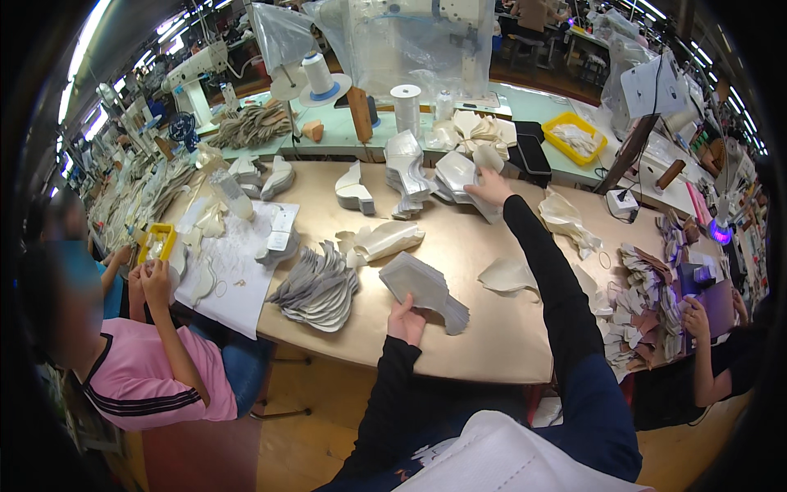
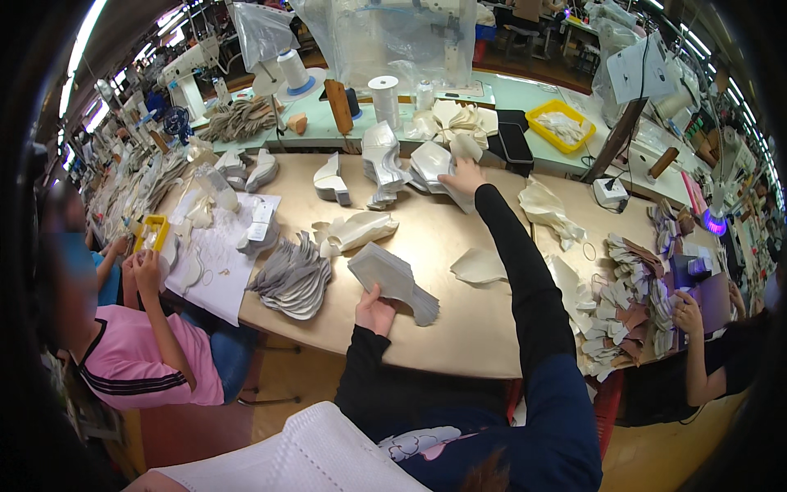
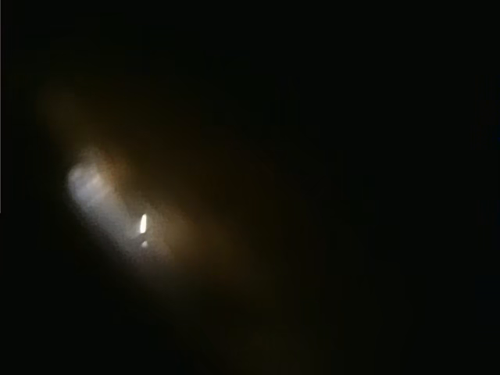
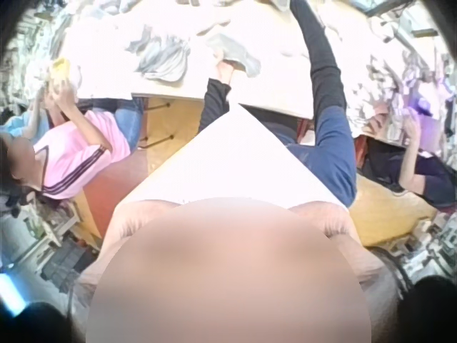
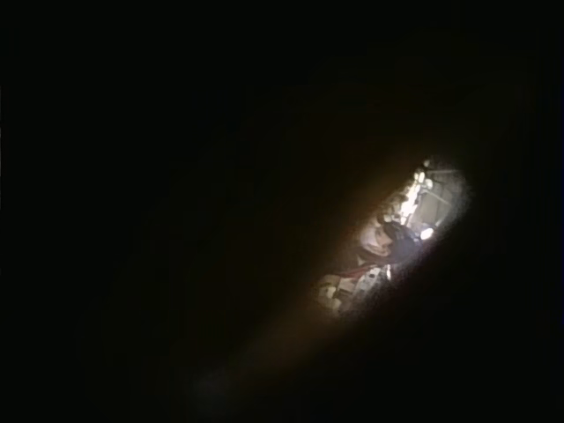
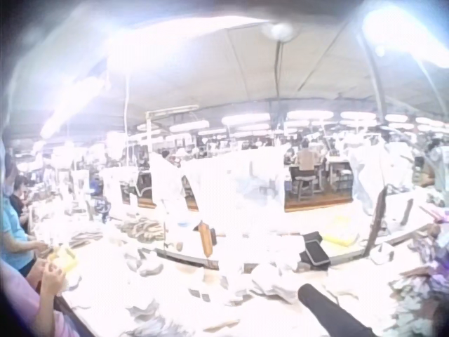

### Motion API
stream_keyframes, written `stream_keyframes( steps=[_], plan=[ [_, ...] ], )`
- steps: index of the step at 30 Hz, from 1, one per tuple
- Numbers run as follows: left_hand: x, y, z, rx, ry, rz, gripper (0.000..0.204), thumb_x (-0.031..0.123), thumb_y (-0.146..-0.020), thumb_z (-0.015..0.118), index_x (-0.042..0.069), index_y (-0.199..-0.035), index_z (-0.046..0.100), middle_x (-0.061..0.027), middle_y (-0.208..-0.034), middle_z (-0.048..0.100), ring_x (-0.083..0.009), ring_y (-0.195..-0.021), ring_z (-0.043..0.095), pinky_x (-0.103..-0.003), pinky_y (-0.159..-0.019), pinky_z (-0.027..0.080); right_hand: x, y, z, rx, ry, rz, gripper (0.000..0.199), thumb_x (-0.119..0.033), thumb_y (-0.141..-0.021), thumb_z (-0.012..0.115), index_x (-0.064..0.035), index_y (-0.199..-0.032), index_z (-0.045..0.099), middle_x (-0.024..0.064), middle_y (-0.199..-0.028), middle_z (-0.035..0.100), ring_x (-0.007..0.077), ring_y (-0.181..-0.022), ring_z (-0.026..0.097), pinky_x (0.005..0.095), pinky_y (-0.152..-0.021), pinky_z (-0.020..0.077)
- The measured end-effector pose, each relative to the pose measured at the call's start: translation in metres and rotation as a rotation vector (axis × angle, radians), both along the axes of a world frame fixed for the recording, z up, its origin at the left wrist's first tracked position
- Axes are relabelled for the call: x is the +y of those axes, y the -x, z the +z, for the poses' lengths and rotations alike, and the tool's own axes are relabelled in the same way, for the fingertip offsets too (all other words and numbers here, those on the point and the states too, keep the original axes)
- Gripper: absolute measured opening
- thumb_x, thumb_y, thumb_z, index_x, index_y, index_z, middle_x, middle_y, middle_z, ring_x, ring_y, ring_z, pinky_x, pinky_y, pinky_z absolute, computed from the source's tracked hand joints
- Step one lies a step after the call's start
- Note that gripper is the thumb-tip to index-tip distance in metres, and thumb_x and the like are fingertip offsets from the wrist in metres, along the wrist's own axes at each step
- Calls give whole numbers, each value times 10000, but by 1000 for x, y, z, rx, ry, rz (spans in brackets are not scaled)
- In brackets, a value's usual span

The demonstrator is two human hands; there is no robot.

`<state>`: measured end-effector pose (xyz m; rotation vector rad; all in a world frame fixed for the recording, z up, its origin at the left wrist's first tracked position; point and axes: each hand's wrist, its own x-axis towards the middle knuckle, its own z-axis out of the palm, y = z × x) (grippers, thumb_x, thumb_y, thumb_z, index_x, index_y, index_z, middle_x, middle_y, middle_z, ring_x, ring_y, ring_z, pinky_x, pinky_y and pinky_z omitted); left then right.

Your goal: The person folds small white fabric pieces by hand on a worktable, aligns them, and stacks them into neat piles. They occasionally move stacks aside to access more pieces and continue folding.

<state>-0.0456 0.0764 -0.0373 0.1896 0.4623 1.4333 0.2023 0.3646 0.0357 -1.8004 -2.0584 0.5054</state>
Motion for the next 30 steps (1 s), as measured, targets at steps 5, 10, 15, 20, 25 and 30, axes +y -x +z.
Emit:
stream_keyframes(
  steps=[5, 10, 15, 20, 25, 30],
  plan=[
    [2, 2, -1, -101, 63, -7, 463, 199, -972, 551, 52, -1390, 417, -135, -1365, 507, -318, -1261, 481, -493, -1082, 370, 24, -9, -25, 422, 416, 8, 831, -512, -763, 754, 55, -1319, 510, 211, -1220, 611, 287, -1076, 625, 359, -976, 455],
    [2, 2, 6, -166, 86, -7, 456, 178, -955, 583, 38, -1360, 427, -127, -1358, 503, -309, -1237, 487, -464, -1082, 365, 33, -7, -11, 425, 509, -93, 498, -422, -692, 815, -28, -949, 651, 79, -807, 586, 140, -638, 537, 274, -516, 401],
    [1, -1, 12, -135, 134, 37, 455, 201, -952, 578, 46, -1359, 446, -137, -1353, 519, -318, -1248, 485, -472, -1092, 353, 26, 8, 11, 658, 691, -239, 335, -276, -651, 858, -128, -801, 597, -10, -638, 441, 77, -477, 321, 257, -417, 226],
    [2, 1, 10, -151, 159, 17, 457, 186, -945, 574, 39, -1358, 444, -137, -1342, 519, -322, -1254, 476, -487, -1092, 352, 20, 8, 21, 803, 785, -159, 308, -189, -640, 851, -121, -836, 622, -6, -639, 463, 76, -470, 333, 262, -416, 240],
    [2, 2, 5, -143, 128, 1, 478, 164, -933, 564, 33, -1370, 422, -147, -1346, 507, -331, -1256, 470, -512, -1087, 355, 19, 9, 18, 763, 713, -225, 287, -135, -631, 847, -118, -828, 638, -2, -699, 522, 75, -562, 402, 244, -488, 283],
    [3, 2, 2, -171, 156, 27, 497, 152, -927, 556, 32, -1383, 399, -165, -1355, 490, -335, -1256, 469, -515, -1091, 352, 17, 18, 16, 858, 738, -260, 229, -102, -647, 852, -120, -783, 668, -29, -684, 510, 76, -563, 401, 246, -494, 282]
  ],
)
